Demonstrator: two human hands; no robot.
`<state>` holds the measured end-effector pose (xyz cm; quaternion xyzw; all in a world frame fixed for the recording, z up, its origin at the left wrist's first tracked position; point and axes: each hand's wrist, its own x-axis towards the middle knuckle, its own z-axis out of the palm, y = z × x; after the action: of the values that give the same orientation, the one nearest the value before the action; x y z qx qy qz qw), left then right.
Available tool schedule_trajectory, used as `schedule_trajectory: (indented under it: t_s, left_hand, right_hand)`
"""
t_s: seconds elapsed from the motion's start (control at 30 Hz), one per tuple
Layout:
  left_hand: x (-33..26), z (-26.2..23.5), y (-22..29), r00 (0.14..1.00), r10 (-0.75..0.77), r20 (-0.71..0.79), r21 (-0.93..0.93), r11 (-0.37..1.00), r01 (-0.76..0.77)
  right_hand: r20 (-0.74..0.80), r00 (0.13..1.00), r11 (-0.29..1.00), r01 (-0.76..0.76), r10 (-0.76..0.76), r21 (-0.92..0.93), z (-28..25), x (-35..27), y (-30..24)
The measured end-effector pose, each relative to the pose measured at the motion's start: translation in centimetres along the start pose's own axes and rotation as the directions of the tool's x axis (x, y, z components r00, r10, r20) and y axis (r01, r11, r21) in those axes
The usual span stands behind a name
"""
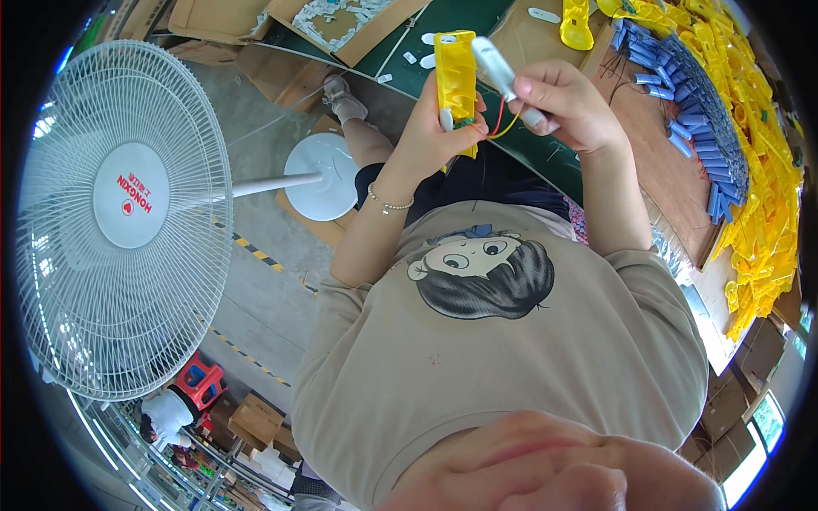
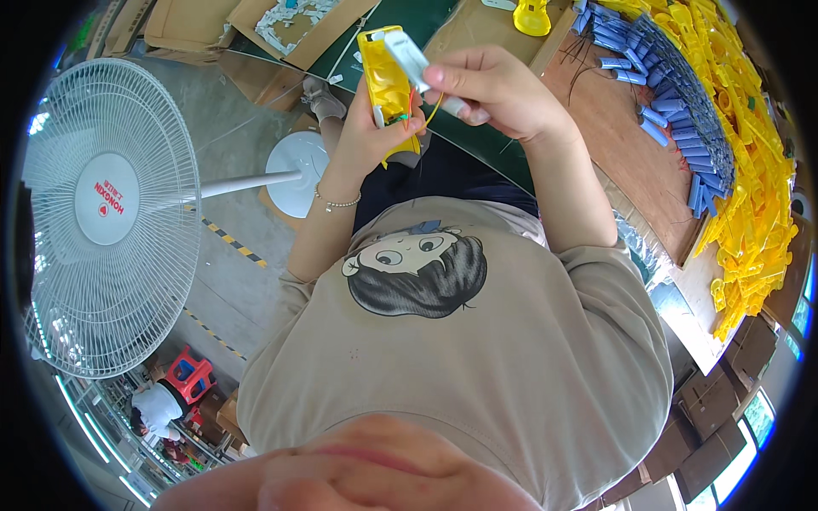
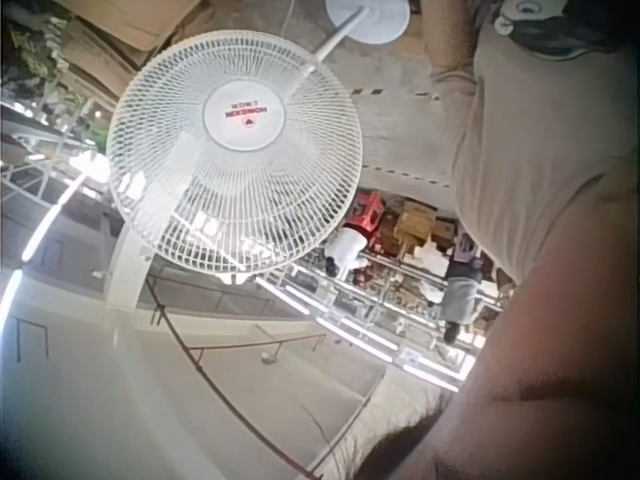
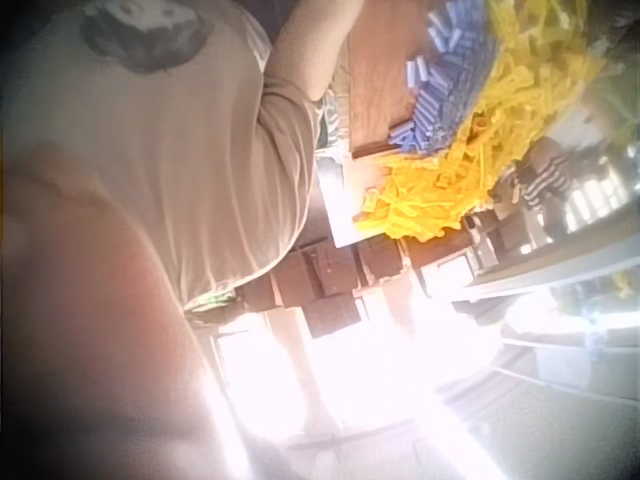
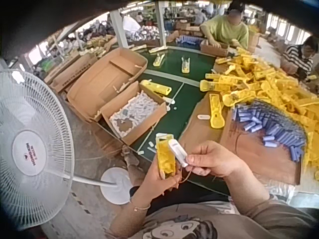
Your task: The person assembles portable flashlights by picking up plastic housings, inserting batteries and small white plastic components into each housing by hand, and fitting the pieces together.
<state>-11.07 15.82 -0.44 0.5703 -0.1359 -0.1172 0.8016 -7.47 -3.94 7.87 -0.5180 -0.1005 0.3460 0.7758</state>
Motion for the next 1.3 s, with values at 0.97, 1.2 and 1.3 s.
schedule_trajectory:
  t_s: [0.97, 1.2, 1.3]
  left_hand:
    - [-1.6, 2.9, -0.1, 0.988, -0.142, 0.065, -0.034, 0.989, 0.144]
    - [-1.8, 3.9, -0.6, 0.993, -0.114, 0.039, -0.208, 0.971, 0.12]
    - [-1.8, 3.6, -0.4, 0.993, -0.101, 0.056, -0.239, 0.964, 0.112]
  right_hand:
    - [-0.476, 0.74, 0.69, -0.022, -0.475, -0.723, 1.5, 1.0, 2.1]
    - [-0.477, 0.776, 0.767, 0.013, -0.413, -0.642, 1.6, 1.3, 2.1]
    - [-0.423, 0.815, 0.779, 0.055, -0.397, -0.625, 0.9, 1.3, 2.6]
